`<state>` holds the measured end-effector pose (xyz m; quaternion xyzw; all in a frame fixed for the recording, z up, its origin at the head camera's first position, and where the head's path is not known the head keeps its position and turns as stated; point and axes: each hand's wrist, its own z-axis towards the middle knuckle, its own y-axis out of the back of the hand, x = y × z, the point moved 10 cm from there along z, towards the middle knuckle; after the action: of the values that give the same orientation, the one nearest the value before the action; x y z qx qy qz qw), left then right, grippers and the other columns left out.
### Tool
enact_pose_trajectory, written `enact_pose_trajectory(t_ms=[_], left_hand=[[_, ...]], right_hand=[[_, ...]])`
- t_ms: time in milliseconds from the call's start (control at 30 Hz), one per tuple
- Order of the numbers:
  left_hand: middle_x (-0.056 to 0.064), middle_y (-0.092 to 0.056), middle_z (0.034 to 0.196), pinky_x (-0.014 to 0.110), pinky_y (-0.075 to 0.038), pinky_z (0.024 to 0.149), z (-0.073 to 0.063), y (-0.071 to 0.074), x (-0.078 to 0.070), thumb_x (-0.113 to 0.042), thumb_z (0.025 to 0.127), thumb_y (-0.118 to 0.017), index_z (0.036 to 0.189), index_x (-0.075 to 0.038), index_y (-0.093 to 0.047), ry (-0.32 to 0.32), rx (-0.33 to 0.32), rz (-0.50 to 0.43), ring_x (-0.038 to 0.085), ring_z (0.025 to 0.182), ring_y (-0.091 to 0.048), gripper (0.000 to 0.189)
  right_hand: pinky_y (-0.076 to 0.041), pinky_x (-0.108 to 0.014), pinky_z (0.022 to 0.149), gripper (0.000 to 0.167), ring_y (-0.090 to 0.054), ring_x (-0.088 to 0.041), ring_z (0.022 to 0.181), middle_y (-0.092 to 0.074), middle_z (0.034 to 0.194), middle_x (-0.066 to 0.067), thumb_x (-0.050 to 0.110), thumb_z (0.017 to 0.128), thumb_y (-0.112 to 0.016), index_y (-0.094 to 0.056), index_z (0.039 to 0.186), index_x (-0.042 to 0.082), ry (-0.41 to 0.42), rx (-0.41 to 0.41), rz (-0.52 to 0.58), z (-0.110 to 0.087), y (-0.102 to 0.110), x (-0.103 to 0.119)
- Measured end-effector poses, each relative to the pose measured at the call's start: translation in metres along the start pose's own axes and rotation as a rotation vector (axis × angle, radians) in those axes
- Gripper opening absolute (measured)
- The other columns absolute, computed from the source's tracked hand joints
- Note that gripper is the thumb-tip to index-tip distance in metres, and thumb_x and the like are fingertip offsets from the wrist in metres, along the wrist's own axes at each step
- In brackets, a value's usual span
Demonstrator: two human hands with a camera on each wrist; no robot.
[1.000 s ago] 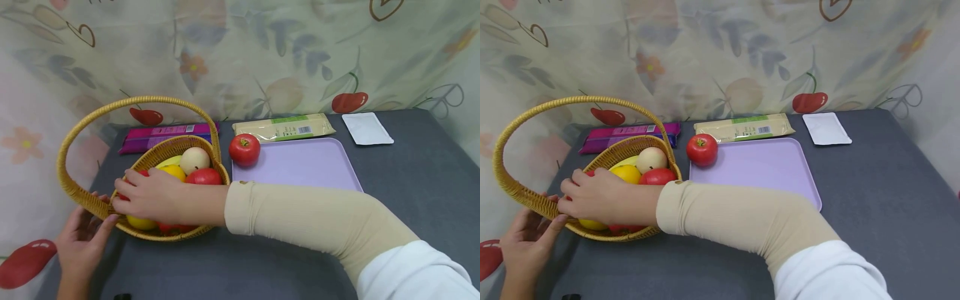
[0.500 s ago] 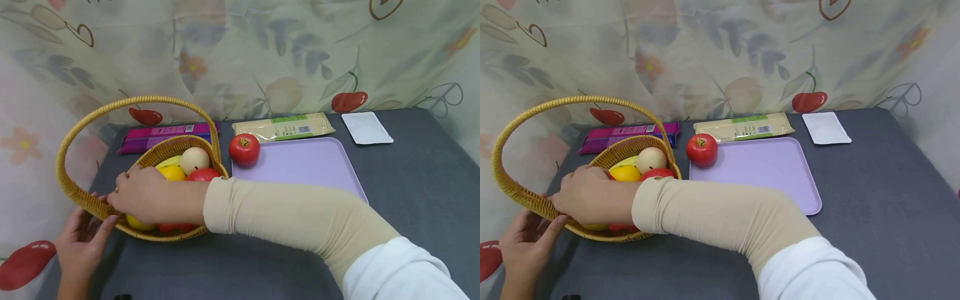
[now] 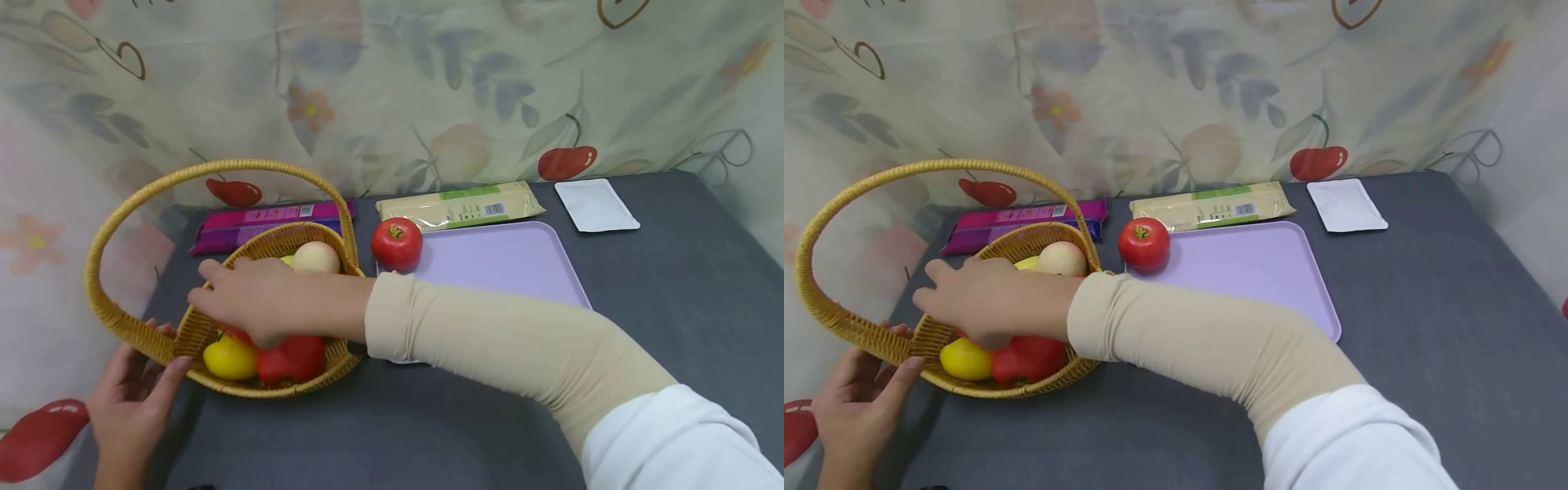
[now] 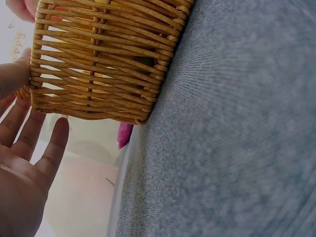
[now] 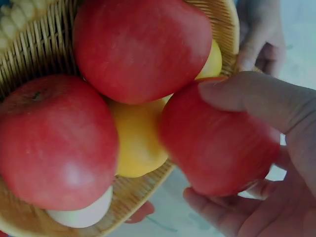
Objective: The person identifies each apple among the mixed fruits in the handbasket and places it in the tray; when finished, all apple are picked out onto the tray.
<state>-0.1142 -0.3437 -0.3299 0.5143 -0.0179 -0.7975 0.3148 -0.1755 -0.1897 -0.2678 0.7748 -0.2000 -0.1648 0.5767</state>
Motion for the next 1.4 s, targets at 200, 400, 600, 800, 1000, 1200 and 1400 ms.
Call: enact_pose_trajectory(t_ms=[200,400,600,800,1000,1200,1400], left_hand=[[0.01,-0.067,0.124,0.014,-0.051,0.085,0.0,0.001,-0.002,0.019,0.08,-0.073,0.138,-0.003,-0.059,0.019,-0.004,0.062,0.015,0.108,-0.065,0.064],[0.013,-0.067,0.124,0.015,-0.051,0.086,0.0,-0.001,-0.002,0.021,0.079,-0.072,0.138,-0.001,-0.058,0.021,0.0,0.034,0.017,0.108,-0.064,0.065],[0.012,-0.067,0.124,0.015,-0.051,0.087,0.0,0.0,-0.001,0.022,0.079,-0.072,0.138,0.0,-0.058,0.028,-0.003,0.022,0.018,0.108,-0.064,0.064],[0.012,-0.067,0.123,0.015,-0.051,0.087,-0.001,-0.001,0.0,0.022,0.079,-0.072,0.137,0.001,-0.058,0.023,-0.005,0.018,0.017,0.108,-0.065,0.064],[0.012,-0.067,0.123,0.016,-0.051,0.087,-0.002,0.001,0.0,0.023,0.078,-0.072,0.137,0.002,-0.058,0.004,-0.014,0.017,0.017,0.107,-0.065,0.064],[0.012,-0.067,0.124,0.015,-0.051,0.087,-0.002,0.002,0.001,0.022,0.079,-0.072,0.138,0.0,-0.058,0.027,-0.013,0.017,0.017,0.108,-0.065,0.064],[0.013,-0.067,0.124,0.015,-0.051,0.087,-0.002,0.001,0.001,0.023,0.078,-0.071,0.137,0.002,-0.058,0.025,-0.007,-0.005,0.018,0.108,-0.064,0.064]], right_hand=[[-0.052,-0.023,0.085,0.095,-0.052,-0.016,0.119,-0.034,0.153,-0.001,0.033,0.08,-0.083,-0.025,0.156,0.022,0.034,-0.083,0.127,-0.011,-0.002,-0.018],[-0.049,-0.023,0.09,0.09,-0.049,-0.017,0.119,-0.04,0.145,-0.004,0.033,0.079,-0.083,-0.031,0.15,0.014,0.089,-0.223,0.171,-0.026,-0.005,-0.025],[-0.047,-0.023,0.089,0.081,-0.05,-0.014,0.114,-0.048,0.13,0.0,0.031,0.077,-0.085,-0.037,0.14,0.013,0.113,-0.279,0.285,-0.038,-0.009,-0.038],[-0.043,-0.026,0.094,0.08,-0.049,-0.01,0.111,-0.05,0.124,0.002,0.031,0.079,-0.083,-0.037,0.14,0.01,0.105,-0.317,0.397,-0.048,-0.012,-0.052],[-0.042,-0.023,0.097,0.081,-0.047,-0.009,0.114,-0.05,0.126,0.002,0.031,0.079,-0.083,-0.038,0.142,0.008,0.092,-0.375,0.518,-0.057,-0.012,-0.058],[-0.044,-0.021,0.095,0.089,-0.042,-0.011,0.122,-0.049,0.134,0.0,0.031,0.078,-0.084,-0.035,0.148,0.006,0.052,-0.402,0.611,-0.064,-0.02,-0.061],[-0.051,-0.017,0.084,0.086,-0.046,-0.01,0.118,-0.05,0.133,-0.002,0.027,0.077,-0.085,-0.038,0.146,0.008,0.008,-0.429,0.785,-0.069,-0.03,-0.064]])
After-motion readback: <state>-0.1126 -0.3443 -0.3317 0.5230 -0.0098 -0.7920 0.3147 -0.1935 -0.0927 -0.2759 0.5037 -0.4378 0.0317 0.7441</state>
